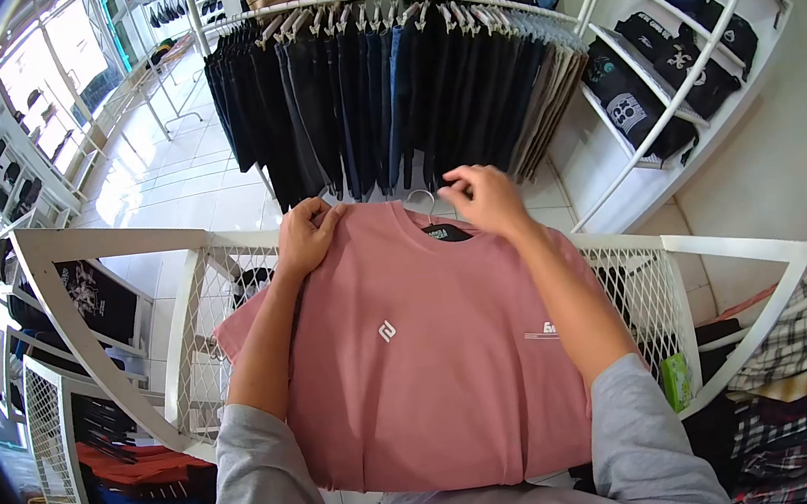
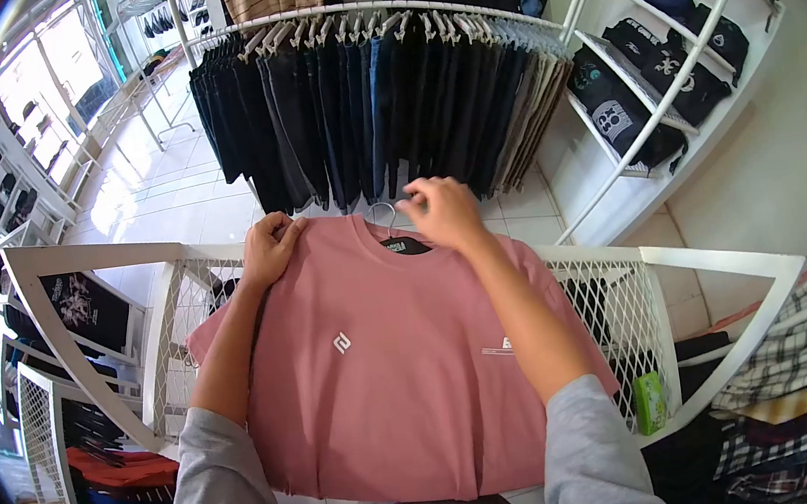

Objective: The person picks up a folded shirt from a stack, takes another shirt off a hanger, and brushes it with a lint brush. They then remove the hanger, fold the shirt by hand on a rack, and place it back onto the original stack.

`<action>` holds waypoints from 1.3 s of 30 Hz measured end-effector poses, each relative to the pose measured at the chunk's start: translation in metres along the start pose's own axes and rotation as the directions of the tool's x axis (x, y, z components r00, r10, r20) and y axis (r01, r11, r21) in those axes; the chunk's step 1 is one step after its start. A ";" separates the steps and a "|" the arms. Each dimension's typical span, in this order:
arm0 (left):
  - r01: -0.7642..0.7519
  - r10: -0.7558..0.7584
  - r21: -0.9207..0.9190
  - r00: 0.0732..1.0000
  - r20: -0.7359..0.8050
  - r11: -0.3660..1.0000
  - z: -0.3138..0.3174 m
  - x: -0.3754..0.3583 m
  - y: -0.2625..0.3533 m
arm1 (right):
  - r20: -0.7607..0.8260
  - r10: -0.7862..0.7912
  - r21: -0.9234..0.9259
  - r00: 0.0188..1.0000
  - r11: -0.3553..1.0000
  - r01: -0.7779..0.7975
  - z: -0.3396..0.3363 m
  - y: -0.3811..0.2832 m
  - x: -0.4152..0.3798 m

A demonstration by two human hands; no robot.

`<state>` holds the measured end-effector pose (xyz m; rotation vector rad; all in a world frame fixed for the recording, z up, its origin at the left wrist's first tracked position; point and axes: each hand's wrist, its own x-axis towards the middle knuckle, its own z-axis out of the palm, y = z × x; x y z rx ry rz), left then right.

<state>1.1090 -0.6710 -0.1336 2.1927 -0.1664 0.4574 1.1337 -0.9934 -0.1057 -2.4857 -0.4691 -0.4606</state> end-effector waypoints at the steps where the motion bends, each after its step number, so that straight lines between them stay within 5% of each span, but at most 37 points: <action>1: 0.007 -0.007 0.026 1.000 0.012 1.000 0.000 0.000 -0.001 | 0.053 0.063 0.093 0.997 0.993 -0.068 0.009 -0.013 0.000; 3: 0.003 -0.004 0.050 1.000 0.019 0.999 -0.001 0.001 0.000 | 0.055 0.114 -0.087 0.992 0.990 -0.109 0.027 -0.027 -0.001; 5: -0.019 0.018 -0.044 1.000 -0.015 0.999 0.000 -0.001 0.001 | 0.203 0.242 0.010 0.949 0.968 -0.249 0.037 -0.027 0.004; 11: 0.033 -0.030 -0.071 0.999 0.035 0.997 -0.005 -0.002 0.008 | -0.022 0.247 0.244 0.969 0.941 -0.235 0.038 -0.032 0.005; 19: 0.028 -0.027 -0.118 1.000 0.007 0.993 -0.001 -0.002 0.004 | 0.238 0.246 -0.024 0.940 0.969 -0.247 0.014 -0.043 -0.010; 25: 0.022 -0.023 -0.081 1.000 -0.010 0.996 -0.001 -0.001 0.004 | 0.512 0.089 0.217 0.854 0.949 -0.229 -0.015 -0.057 -0.026; 29: 0.039 -0.039 -0.048 0.999 0.006 0.998 -0.001 -0.001 0.003 | 0.578 0.051 0.233 0.814 0.946 -0.225 -0.003 -0.043 -0.037; 31: 0.015 -0.016 -0.059 1.000 -0.018 0.998 -0.001 0.000 0.006 | 0.613 -0.037 0.166 0.789 0.983 -0.083 0.003 -0.037 -0.042; 33: 0.005 -0.005 -0.042 1.000 -0.012 0.999 0.001 0.001 0.003 | 0.555 -0.111 0.115 0.824 0.992 0.056 0.002 -0.038 -0.051; 35: -0.001 0.000 -0.025 0.999 -0.035 1.000 0.001 0.000 0.002 | 0.324 0.014 0.136 0.946 0.989 -0.061 -0.018 -0.054 -0.059; 39: -0.002 0.003 0.032 1.000 -0.025 0.999 0.002 0.002 -0.002 | 0.004 0.183 -0.077 0.983 0.980 -0.182 -0.051 -0.024 -0.092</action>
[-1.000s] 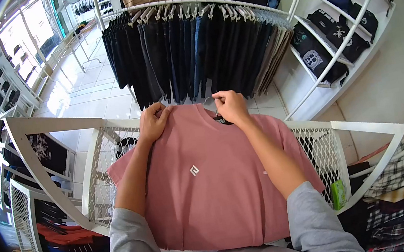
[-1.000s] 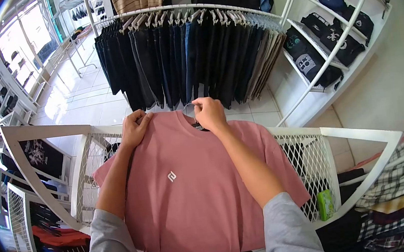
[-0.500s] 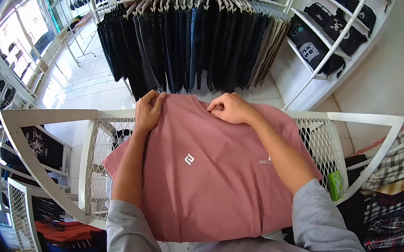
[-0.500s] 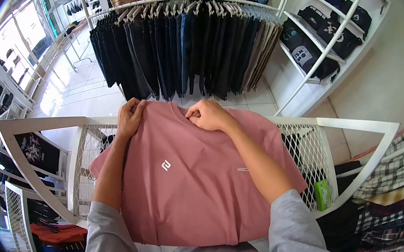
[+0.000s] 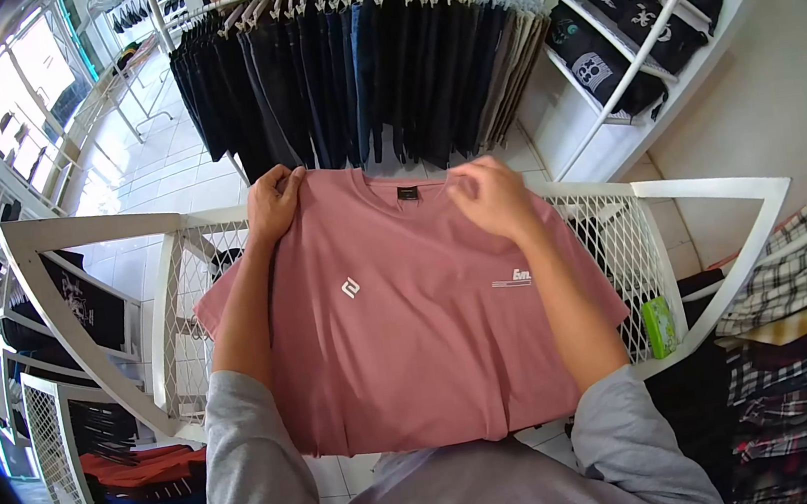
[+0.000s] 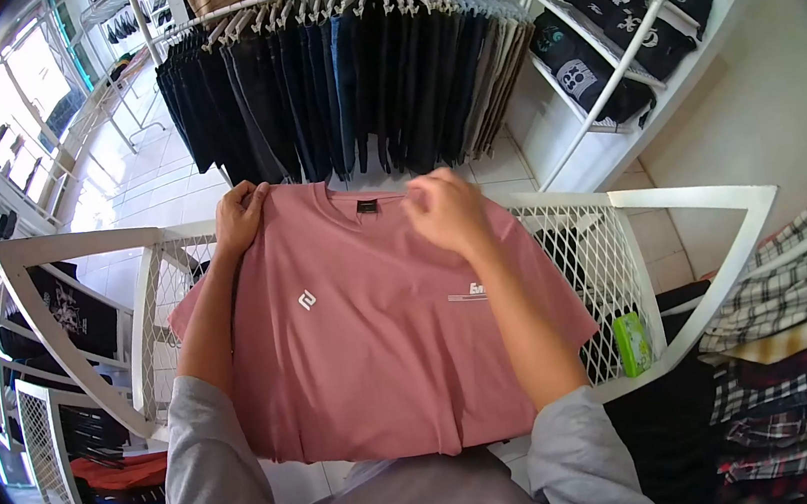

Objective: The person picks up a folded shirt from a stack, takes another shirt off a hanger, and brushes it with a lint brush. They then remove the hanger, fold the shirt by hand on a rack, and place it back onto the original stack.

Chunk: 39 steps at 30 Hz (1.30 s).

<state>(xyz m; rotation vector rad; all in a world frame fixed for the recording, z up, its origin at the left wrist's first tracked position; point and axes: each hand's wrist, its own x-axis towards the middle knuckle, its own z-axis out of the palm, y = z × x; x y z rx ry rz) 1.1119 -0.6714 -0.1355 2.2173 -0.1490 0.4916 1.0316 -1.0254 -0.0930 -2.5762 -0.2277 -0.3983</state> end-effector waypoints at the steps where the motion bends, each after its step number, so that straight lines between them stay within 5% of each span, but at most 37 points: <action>1: -0.007 0.007 -0.001 1.000 0.003 1.000 0.000 0.000 0.001 | -0.053 0.072 -0.066 0.996 0.995 -0.076 -0.006 0.017 -0.010; 3: -0.025 0.025 0.001 1.000 -0.015 1.000 0.000 -0.001 0.001 | -0.094 0.255 -0.333 0.962 0.903 -0.271 -0.027 0.040 -0.037; 6: -0.045 0.045 -0.001 0.999 -0.024 0.999 0.001 0.000 -0.001 | -0.062 0.456 -0.330 0.888 0.830 -0.449 -0.044 0.063 -0.068; 8: -0.081 0.081 -0.011 0.996 -0.033 0.997 0.003 0.002 -0.003 | -0.138 0.407 -0.271 0.903 0.861 -0.429 -0.047 0.067 -0.080; 15: -0.065 0.065 0.045 0.998 -0.011 0.997 0.002 0.004 -0.004 | -0.124 0.381 0.168 0.916 0.918 -0.359 -0.060 0.086 -0.077; 18: -0.051 0.051 0.074 0.999 0.003 0.996 -0.002 0.005 -0.002 | 0.037 0.447 0.545 0.894 0.741 -0.393 -0.078 0.112 -0.057; 21: -0.035 0.035 0.004 0.998 0.042 0.999 -0.011 0.013 0.005 | 0.118 0.447 0.713 0.887 0.583 -0.389 -0.094 0.122 -0.037; 26: -0.061 0.064 0.040 0.995 -0.079 0.997 -0.022 0.029 0.014 | 0.110 0.368 0.544 0.923 0.755 -0.366 -0.101 0.123 -0.002; 28: -0.013 0.019 0.079 0.997 -0.072 0.997 -0.024 0.030 0.023 | 0.004 0.378 0.137 0.926 0.917 -0.374 -0.101 0.117 0.013; 31: 0.021 0.005 0.228 0.993 -0.115 0.973 -0.016 0.026 0.020 | -0.074 0.402 -0.104 0.913 0.907 -0.407 -0.084 0.099 0.013; 32: -0.123 0.186 0.346 0.970 -0.157 0.930 -0.010 0.021 0.012 | -0.068 0.398 -0.106 0.915 0.909 -0.403 -0.075 0.094 0.008; 33: -0.247 0.363 0.465 0.915 -0.177 0.850 -0.008 0.017 0.006 | -0.301 0.122 -0.268 0.946 0.941 -0.207 -0.062 0.092 -0.001; 34: -0.234 0.354 0.467 0.916 -0.187 0.852 -0.012 0.005 0.017 | -0.459 -0.198 -0.459 0.866 0.887 -0.040 -0.052 0.088 -0.007; 37: -0.280 0.267 0.232 0.960 0.086 0.932 -0.028 -0.073 0.082 | -0.348 -0.168 -0.314 0.922 0.948 0.054 -0.043 0.054 -0.027; 39: -0.175 0.126 0.105 0.923 0.363 0.979 -0.044 -0.129 0.115 | 0.139 -0.114 -0.051 0.984 0.991 0.122 -0.037 0.041 -0.039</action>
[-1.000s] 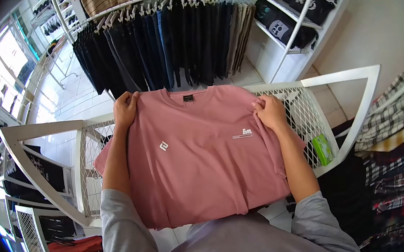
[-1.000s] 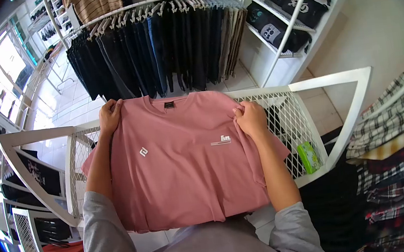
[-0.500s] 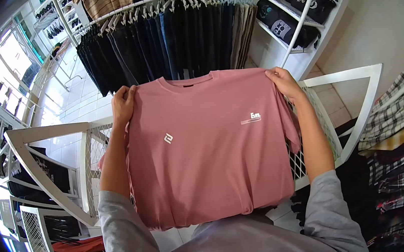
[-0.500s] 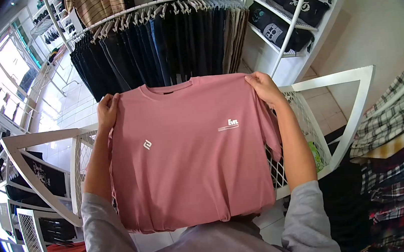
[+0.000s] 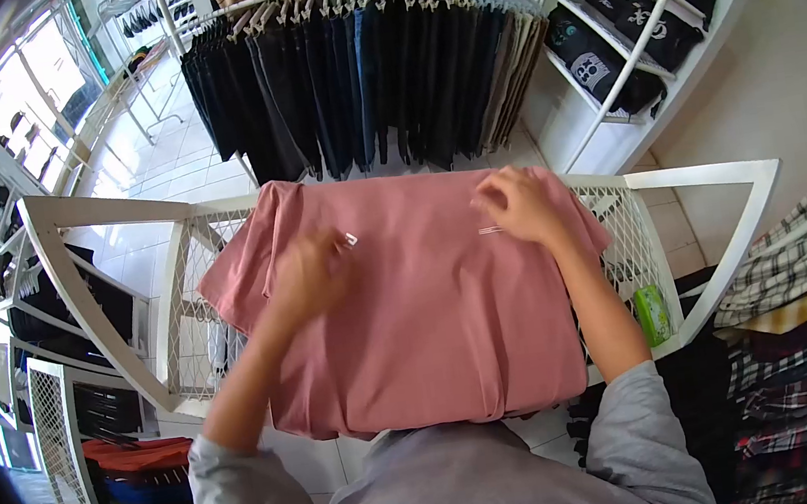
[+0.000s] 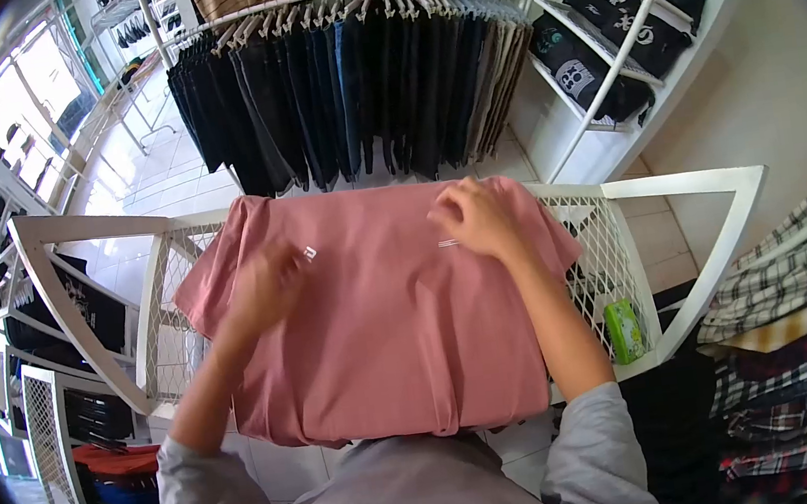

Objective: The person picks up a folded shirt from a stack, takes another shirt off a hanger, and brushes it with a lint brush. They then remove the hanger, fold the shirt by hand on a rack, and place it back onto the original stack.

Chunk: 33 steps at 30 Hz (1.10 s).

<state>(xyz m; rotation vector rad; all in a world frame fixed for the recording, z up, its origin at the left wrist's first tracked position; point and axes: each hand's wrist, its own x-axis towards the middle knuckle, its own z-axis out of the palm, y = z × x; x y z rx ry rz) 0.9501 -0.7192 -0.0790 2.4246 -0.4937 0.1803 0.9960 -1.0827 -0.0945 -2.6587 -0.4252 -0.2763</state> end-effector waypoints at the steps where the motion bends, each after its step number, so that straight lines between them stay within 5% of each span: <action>1: 0.060 -0.056 -0.019 0.986 0.158 0.998 -0.002 -0.024 0.019 | -0.003 -0.001 0.008 1.000 1.000 0.001 0.007 -0.004 -0.003; 5: 0.029 -0.026 -0.016 0.989 0.144 0.999 0.018 -0.087 0.042 | -0.070 -0.095 -0.036 0.993 0.995 0.093 0.028 -0.015 -0.006; 12: 0.162 -0.198 -0.237 0.971 -0.137 0.958 0.042 -0.105 0.058 | 0.056 0.119 -0.084 0.991 0.990 -0.115 0.026 -0.036 0.006; 16: 0.137 -0.143 -0.053 0.979 -0.146 0.989 0.050 -0.103 0.063 | 0.244 0.255 -0.087 0.936 0.967 -0.240 0.015 -0.056 0.006; 18: 0.189 -0.187 0.035 0.982 -0.032 0.981 0.044 -0.099 0.068 | 0.231 0.238 -0.089 0.943 0.971 -0.223 0.023 -0.056 0.003; 26: 0.122 -0.122 -0.066 0.992 -0.001 0.990 0.039 -0.106 0.065 | 0.303 0.245 -0.080 0.921 0.969 -0.232 0.024 -0.050 -0.003; 28: 0.139 -0.140 -0.090 0.990 0.002 0.986 0.037 -0.109 0.067 | 0.000 0.084 -0.236 0.996 0.968 -0.082 0.030 -0.061 -0.021; 29: 0.164 -0.165 -0.113 0.986 -0.002 0.980 0.037 -0.110 0.069 | 0.001 0.081 -0.238 0.997 0.968 -0.079 0.030 -0.064 -0.023; 31: 0.189 -0.193 -0.142 0.981 -0.012 0.972 0.040 -0.116 0.074 | 0.074 0.003 0.056 0.997 0.998 -0.007 0.029 -0.073 -0.027; 33: 0.037 -0.034 0.022 0.991 -0.132 0.999 0.046 -0.127 0.078 | 0.038 0.047 0.144 0.998 0.988 -0.052 0.032 -0.086 -0.033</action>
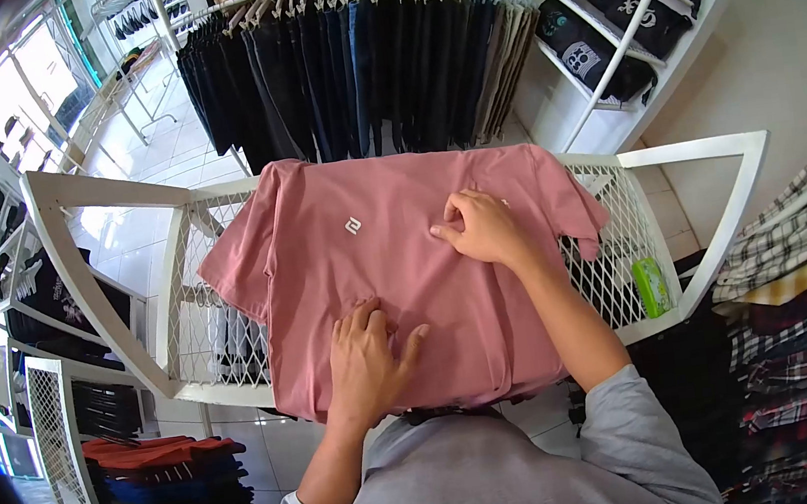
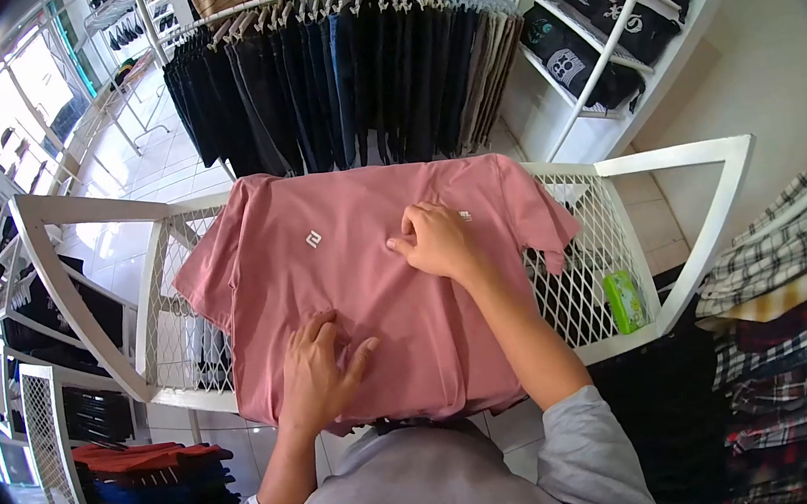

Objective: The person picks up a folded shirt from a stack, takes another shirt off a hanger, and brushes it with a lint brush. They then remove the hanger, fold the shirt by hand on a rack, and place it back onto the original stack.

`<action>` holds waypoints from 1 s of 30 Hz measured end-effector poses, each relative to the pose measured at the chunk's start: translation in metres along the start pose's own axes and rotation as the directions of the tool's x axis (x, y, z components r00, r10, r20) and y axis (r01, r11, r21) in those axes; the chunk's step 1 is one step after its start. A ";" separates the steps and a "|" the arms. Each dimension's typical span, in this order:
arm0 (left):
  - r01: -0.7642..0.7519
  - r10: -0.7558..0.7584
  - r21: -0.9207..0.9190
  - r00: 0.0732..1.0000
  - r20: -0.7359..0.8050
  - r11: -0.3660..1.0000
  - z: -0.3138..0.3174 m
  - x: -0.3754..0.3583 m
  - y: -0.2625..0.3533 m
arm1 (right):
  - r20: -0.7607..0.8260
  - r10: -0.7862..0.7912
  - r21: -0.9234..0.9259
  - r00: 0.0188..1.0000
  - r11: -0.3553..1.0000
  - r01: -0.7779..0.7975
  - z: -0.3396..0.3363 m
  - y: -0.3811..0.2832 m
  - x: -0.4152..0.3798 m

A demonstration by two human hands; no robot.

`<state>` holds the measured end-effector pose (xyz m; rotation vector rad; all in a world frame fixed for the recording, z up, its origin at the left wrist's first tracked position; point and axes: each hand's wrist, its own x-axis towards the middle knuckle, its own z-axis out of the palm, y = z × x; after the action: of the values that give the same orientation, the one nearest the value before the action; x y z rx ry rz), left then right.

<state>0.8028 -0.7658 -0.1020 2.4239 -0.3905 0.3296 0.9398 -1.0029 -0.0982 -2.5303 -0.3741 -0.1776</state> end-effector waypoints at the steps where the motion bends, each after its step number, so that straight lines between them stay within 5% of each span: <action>1: -0.006 0.006 0.002 1.000 -0.004 1.000 0.002 -0.002 0.000 | -0.003 0.033 -0.035 0.999 0.999 -0.033 0.001 -0.002 0.000; 5: 0.099 -0.095 -0.085 0.994 0.053 0.991 0.007 -0.002 0.000 | -0.004 0.178 -0.163 0.984 0.971 -0.177 0.008 -0.010 0.011; 8: 0.097 -0.089 -0.086 0.992 0.094 0.992 0.014 0.000 -0.003 | -0.013 0.124 -0.259 0.992 0.958 -0.123 0.026 -0.010 0.014; 12: 0.068 -0.047 -0.141 0.988 0.145 0.988 0.016 0.007 -0.009 | 0.009 0.237 -0.281 0.971 0.933 -0.225 0.031 -0.018 0.007; 16: 0.102 -0.065 -0.203 0.981 0.183 0.974 0.007 0.007 -0.014 | -0.006 0.166 -0.142 0.986 0.976 -0.165 0.002 -0.014 -0.021; 18: 0.053 -0.022 -0.198 0.988 0.154 0.979 0.000 -0.014 -0.012 | -0.073 0.112 -0.163 0.991 0.979 -0.123 -0.002 -0.015 -0.057; 20: -0.077 0.035 -0.170 0.971 -0.236 0.982 0.004 -0.052 -0.011 | -0.475 -0.212 -0.088 0.854 0.977 0.194 0.002 -0.011 -0.098; 22: -0.040 -0.053 -0.209 0.905 -0.422 0.977 -0.008 -0.098 0.017 | -0.524 -0.040 0.141 0.851 0.981 0.133 -0.018 -0.050 -0.162; 24: 0.089 -0.202 -0.260 0.870 -0.449 0.961 0.007 -0.142 0.022 | -0.637 0.063 0.117 0.768 0.993 0.015 0.006 -0.053 -0.219; 26: 0.110 -0.208 -0.232 0.868 -0.452 0.966 0.026 -0.167 0.018 | -0.520 0.399 0.297 0.755 0.913 -0.279 0.035 -0.063 -0.267; 28: 0.292 -0.417 -0.429 0.879 -0.233 0.855 0.035 -0.181 0.016 | -0.519 0.366 0.189 0.773 0.930 -0.314 0.066 -0.064 -0.290; 30: 0.260 -0.350 -0.320 0.897 -0.268 0.911 0.022 -0.183 0.029 | -0.510 0.348 0.090 0.787 0.931 -0.354 0.092 -0.061 -0.293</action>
<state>0.6266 -0.7661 -0.1627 2.0660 0.0926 0.4836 0.6465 -0.9695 -0.2024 -2.3824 0.3170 -0.6981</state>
